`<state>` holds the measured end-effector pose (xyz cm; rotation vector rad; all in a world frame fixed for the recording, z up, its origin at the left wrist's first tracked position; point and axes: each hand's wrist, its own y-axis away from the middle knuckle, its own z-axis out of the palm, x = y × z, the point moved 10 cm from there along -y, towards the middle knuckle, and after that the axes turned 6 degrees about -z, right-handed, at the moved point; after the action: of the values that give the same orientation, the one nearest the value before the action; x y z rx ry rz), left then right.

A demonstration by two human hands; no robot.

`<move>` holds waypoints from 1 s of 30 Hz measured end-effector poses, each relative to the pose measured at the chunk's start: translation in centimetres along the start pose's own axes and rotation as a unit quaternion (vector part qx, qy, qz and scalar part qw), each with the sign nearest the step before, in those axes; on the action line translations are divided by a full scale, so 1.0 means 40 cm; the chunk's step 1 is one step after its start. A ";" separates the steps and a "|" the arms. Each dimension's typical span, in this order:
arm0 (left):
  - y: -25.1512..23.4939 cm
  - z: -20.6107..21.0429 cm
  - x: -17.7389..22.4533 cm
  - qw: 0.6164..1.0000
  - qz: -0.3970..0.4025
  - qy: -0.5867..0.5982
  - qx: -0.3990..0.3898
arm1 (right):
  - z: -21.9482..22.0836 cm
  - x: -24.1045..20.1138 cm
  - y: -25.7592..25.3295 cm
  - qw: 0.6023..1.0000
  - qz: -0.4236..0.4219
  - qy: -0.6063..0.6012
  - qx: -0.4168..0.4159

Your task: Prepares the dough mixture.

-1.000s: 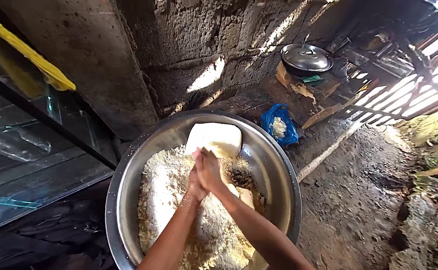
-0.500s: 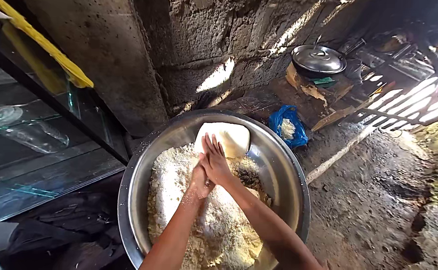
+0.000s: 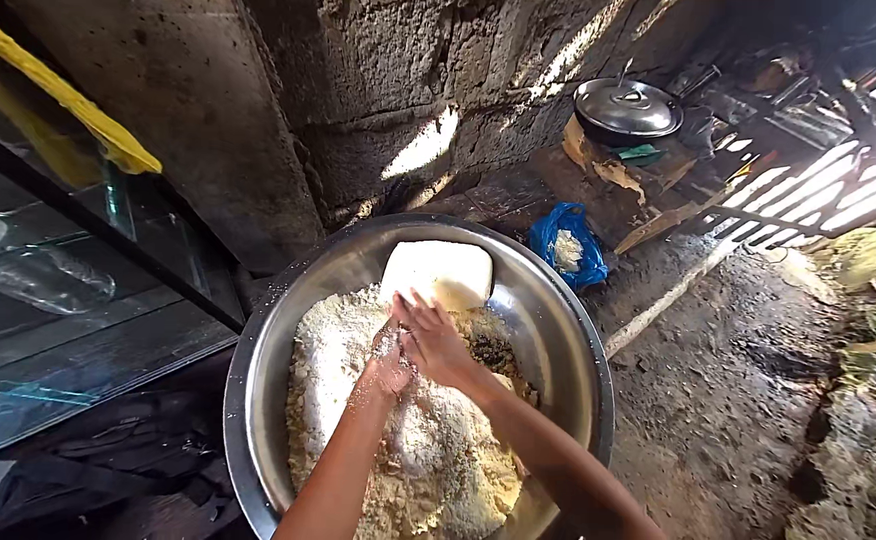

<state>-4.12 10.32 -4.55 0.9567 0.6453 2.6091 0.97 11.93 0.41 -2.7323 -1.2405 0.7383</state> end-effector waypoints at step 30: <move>0.087 -0.086 0.283 0.937 0.264 -0.227 0.042 | -0.087 0.134 -0.054 0.773 0.184 -0.608 -0.006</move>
<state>-15.15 10.88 0.93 1.9081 0.4179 2.6296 4.03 17.77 1.82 -2.3483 -0.6328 2.7813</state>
